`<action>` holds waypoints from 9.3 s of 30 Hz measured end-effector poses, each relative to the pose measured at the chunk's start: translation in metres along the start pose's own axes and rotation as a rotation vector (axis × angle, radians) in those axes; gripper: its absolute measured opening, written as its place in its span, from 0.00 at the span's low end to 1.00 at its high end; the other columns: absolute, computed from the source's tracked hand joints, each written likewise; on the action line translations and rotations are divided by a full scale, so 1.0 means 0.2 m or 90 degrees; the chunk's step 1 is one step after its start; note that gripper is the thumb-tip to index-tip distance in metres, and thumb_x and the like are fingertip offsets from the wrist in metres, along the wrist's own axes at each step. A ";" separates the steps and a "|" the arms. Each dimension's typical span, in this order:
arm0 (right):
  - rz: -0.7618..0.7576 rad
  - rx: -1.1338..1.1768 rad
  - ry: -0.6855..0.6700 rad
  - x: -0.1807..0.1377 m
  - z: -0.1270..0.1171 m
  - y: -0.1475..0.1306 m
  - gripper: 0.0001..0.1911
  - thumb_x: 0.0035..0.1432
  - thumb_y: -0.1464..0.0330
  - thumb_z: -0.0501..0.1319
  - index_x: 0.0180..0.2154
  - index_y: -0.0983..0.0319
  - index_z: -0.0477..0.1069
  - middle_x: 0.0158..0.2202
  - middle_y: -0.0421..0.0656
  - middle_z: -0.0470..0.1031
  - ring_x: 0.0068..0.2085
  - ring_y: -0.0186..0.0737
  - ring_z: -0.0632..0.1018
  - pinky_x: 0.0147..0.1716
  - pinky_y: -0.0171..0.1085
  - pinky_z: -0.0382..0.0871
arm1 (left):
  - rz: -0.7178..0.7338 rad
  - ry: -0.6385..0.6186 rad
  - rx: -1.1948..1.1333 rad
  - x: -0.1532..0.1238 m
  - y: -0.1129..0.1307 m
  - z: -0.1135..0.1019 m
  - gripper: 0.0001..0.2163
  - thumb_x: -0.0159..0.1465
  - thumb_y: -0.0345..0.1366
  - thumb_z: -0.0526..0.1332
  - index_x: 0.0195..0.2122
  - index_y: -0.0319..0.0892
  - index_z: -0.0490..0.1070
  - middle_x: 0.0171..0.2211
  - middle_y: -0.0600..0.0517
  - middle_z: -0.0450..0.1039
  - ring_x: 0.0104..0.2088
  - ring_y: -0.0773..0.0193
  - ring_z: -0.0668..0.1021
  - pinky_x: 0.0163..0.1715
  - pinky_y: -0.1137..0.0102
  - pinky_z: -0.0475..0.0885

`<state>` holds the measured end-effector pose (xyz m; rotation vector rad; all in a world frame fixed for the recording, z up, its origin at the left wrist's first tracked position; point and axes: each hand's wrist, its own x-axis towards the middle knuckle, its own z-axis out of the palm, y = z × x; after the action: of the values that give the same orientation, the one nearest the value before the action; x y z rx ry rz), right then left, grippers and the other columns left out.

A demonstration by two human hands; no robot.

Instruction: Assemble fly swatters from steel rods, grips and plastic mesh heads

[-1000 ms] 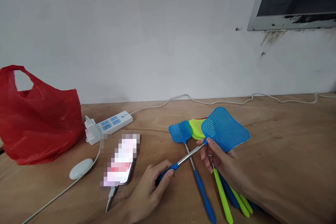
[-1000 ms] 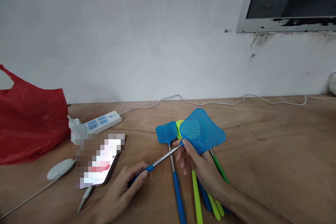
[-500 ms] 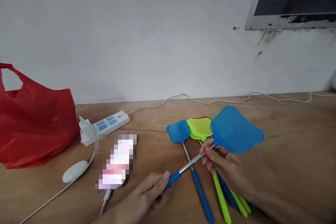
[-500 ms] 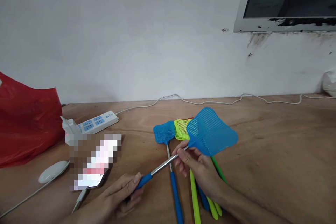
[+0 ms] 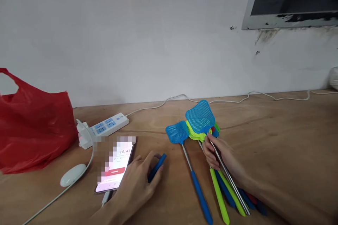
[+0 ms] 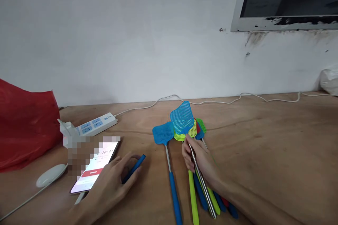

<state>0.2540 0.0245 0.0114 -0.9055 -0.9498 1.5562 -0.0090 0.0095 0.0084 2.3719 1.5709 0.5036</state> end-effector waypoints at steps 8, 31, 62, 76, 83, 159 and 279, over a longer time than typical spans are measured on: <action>0.088 0.012 -0.159 -0.01 -0.03 0.00 0.19 0.60 0.54 0.57 0.24 0.59 0.61 0.12 0.29 0.53 0.13 0.25 0.49 0.12 0.28 0.42 | -0.070 -0.023 0.088 0.03 -0.02 -0.01 0.13 0.66 0.37 0.53 0.52 0.45 0.64 0.31 0.52 0.77 0.29 0.56 0.79 0.27 0.67 0.64; 0.167 -0.189 -0.290 -0.10 0.02 -0.06 0.28 0.59 0.45 0.59 0.23 0.58 0.54 0.16 0.28 0.49 0.15 0.24 0.46 0.12 0.30 0.37 | -0.010 0.005 0.134 0.03 -0.05 0.00 0.10 0.64 0.31 0.54 0.46 0.44 0.66 0.39 0.47 0.77 0.38 0.52 0.80 0.33 0.64 0.69; 0.211 -0.140 -0.144 -0.08 0.02 -0.08 0.26 0.57 0.48 0.64 0.23 0.59 0.59 0.15 0.27 0.47 0.16 0.24 0.44 0.12 0.29 0.36 | 0.161 -0.015 0.112 -0.02 0.00 0.03 0.20 0.73 0.39 0.52 0.64 0.43 0.63 0.54 0.43 0.73 0.53 0.47 0.76 0.55 0.48 0.71; 0.224 -0.086 -0.143 -0.08 0.01 -0.06 0.25 0.60 0.50 0.64 0.24 0.60 0.60 0.16 0.27 0.45 0.15 0.23 0.43 0.12 0.27 0.36 | 0.187 -0.080 0.115 -0.04 0.05 0.02 0.19 0.73 0.38 0.52 0.63 0.42 0.64 0.58 0.42 0.69 0.56 0.47 0.74 0.54 0.51 0.73; 0.200 0.056 -0.162 -0.05 0.01 -0.01 0.20 0.59 0.54 0.66 0.26 0.61 0.66 0.15 0.27 0.49 0.13 0.22 0.45 0.10 0.26 0.43 | 0.136 -0.030 0.161 -0.02 0.01 0.05 0.17 0.73 0.38 0.52 0.58 0.34 0.67 0.55 0.36 0.71 0.52 0.44 0.76 0.49 0.48 0.76; 0.225 0.116 -0.183 -0.06 0.02 0.01 0.19 0.62 0.55 0.63 0.26 0.61 0.66 0.16 0.28 0.51 0.15 0.25 0.47 0.12 0.26 0.48 | -0.003 -0.013 0.386 -0.02 0.02 0.03 0.14 0.74 0.40 0.48 0.39 0.40 0.70 0.30 0.45 0.78 0.27 0.46 0.82 0.21 0.65 0.67; -0.426 -0.896 0.070 -0.05 0.03 0.11 0.11 0.52 0.70 0.61 0.22 0.58 0.60 0.18 0.35 0.63 0.25 0.39 0.66 0.33 0.41 0.58 | 0.255 -0.008 0.049 -0.03 0.02 0.05 0.17 0.68 0.35 0.57 0.58 0.40 0.64 0.63 0.40 0.65 0.62 0.47 0.70 0.58 0.49 0.69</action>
<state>0.2416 0.0105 -0.0053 -1.3332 -2.0287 0.0862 -0.0028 0.0028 -0.0006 2.7551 1.1251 0.5092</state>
